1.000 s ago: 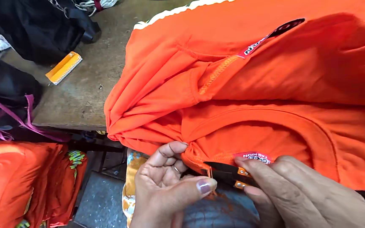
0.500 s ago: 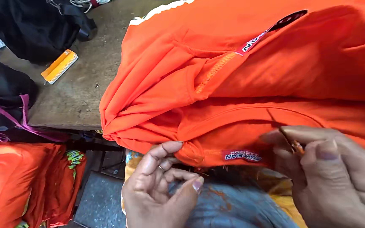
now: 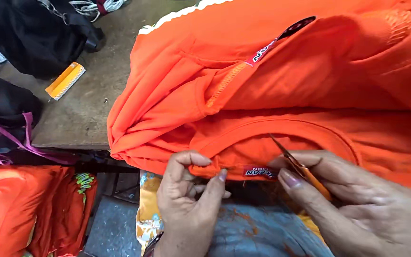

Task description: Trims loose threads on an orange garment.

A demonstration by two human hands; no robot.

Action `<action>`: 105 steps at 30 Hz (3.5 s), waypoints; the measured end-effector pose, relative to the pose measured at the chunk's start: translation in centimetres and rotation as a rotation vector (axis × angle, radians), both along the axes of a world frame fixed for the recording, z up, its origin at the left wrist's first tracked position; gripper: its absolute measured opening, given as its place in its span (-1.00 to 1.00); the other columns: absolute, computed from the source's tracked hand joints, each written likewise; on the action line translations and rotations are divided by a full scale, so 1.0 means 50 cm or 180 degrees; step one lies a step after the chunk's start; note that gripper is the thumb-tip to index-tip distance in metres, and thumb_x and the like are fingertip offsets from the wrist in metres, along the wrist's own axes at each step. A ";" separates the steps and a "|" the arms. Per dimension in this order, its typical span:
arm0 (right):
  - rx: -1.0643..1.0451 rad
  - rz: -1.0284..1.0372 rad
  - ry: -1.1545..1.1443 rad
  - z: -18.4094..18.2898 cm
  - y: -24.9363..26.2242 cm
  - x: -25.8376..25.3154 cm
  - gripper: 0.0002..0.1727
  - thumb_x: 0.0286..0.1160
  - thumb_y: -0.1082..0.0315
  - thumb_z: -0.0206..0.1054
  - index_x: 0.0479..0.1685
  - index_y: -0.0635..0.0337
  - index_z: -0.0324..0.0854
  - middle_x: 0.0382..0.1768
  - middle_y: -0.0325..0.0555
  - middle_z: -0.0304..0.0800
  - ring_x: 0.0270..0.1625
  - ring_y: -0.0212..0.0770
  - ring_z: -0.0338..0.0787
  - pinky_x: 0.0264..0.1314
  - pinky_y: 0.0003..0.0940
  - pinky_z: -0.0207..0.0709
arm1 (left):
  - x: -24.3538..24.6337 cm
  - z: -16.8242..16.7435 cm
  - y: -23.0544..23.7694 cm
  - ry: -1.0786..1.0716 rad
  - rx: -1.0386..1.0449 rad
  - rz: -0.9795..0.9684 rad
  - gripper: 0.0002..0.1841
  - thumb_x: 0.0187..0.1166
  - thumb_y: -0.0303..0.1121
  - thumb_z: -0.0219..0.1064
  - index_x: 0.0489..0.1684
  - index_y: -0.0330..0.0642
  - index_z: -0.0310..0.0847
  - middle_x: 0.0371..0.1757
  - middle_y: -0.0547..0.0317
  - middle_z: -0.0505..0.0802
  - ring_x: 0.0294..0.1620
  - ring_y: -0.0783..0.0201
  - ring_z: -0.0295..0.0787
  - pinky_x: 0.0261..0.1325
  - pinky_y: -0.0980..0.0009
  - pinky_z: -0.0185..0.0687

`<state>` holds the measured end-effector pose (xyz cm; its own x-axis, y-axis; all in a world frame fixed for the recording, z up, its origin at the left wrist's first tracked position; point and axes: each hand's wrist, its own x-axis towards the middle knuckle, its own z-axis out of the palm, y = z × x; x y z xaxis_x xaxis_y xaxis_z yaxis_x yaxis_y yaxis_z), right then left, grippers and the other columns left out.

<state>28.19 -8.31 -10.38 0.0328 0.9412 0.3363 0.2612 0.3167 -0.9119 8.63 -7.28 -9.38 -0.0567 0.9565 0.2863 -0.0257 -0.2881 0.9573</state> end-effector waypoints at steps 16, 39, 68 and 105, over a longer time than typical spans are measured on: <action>0.0993 0.0172 -0.0257 0.015 0.044 -0.039 -0.92 0.44 0.36 0.44 -0.22 0.15 0.78 -0.31 -0.36 0.83 -0.21 -0.62 0.77 -0.16 -0.77 0.66 | 0.000 0.016 -0.006 0.0015 0.0119 -0.0290 -0.47 0.38 -0.67 0.48 0.37 -0.12 0.56 0.08 0.10 0.83 -0.09 0.30 0.87 -0.03 0.41 0.88; 0.1331 -0.0157 -0.2403 -0.015 -0.006 0.068 -0.52 0.87 0.04 -0.04 0.23 0.21 0.65 -0.44 -0.02 0.50 -0.44 -0.10 0.48 -0.44 -0.23 0.27 | 0.003 0.047 -0.010 -0.1243 -0.1036 -0.0526 -0.50 0.16 -0.74 0.61 0.08 -0.21 0.60 -0.17 -0.12 0.86 -0.29 0.17 0.93 -0.10 0.25 0.93; -0.0043 0.0449 -0.0091 0.033 0.032 0.019 -0.63 0.53 0.09 0.47 0.18 0.09 0.75 -0.24 -0.50 0.82 -0.36 -0.66 0.68 -0.39 -0.77 0.58 | 0.031 0.033 -0.004 -0.0423 -0.0450 -0.0194 -0.51 0.31 -0.72 0.53 0.15 -0.18 0.44 -0.30 -0.04 0.87 -0.42 0.17 0.92 -0.35 0.33 0.93; 0.1585 -0.0269 -0.2333 -0.019 -0.001 0.041 -0.60 0.84 0.10 0.04 0.23 0.19 0.64 -0.46 -0.07 0.49 -0.46 -0.13 0.45 -0.44 -0.27 0.25 | 0.010 0.072 -0.016 -0.1117 -0.1398 -0.0543 -0.38 0.06 -0.75 0.65 0.12 -0.17 0.48 -0.32 0.01 0.81 -0.46 0.30 0.81 -0.18 0.33 0.89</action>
<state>30.25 -8.34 -11.31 -0.2888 0.6843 0.6696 0.7653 0.5853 -0.2681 9.12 -8.07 -5.78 0.0887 0.9852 -0.1470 -0.3738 0.1697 0.9119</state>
